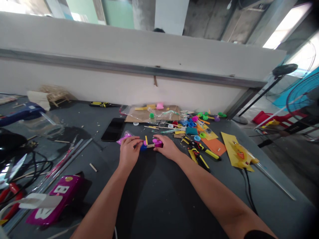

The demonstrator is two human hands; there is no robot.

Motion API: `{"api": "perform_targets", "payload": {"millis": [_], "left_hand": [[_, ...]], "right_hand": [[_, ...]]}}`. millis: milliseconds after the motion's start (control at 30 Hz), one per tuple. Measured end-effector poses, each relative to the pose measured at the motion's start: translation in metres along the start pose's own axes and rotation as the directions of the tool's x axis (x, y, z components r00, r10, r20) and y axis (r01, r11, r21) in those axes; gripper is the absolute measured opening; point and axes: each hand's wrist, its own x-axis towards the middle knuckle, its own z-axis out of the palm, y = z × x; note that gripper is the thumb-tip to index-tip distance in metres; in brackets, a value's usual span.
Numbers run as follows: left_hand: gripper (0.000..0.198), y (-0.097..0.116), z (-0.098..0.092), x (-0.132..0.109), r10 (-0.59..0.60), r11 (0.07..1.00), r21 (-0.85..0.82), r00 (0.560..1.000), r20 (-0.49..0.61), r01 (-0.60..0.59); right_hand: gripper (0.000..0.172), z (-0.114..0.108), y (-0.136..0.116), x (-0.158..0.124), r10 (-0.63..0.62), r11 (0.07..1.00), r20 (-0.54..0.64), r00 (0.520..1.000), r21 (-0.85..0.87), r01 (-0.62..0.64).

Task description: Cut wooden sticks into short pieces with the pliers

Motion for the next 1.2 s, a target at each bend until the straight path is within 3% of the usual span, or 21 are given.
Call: {"api": "perform_targets", "payload": {"millis": [667,1200], "left_hand": [[0.017,0.0009,-0.0023,-0.0001,0.022,1.000,0.012,0.999,-0.027,-0.022],[0.019,0.0083,-0.0062,-0.0076,0.054,0.988,0.144,0.998,-0.042,-0.048]], "right_hand": [[0.061,-0.0001,0.0007,0.0006,-0.014,1.000,-0.010,1.000,0.018,0.015],[0.062,0.0021,0.0042,0.0021,-0.006,1.000,-0.013,1.000,0.024,0.007]]}}
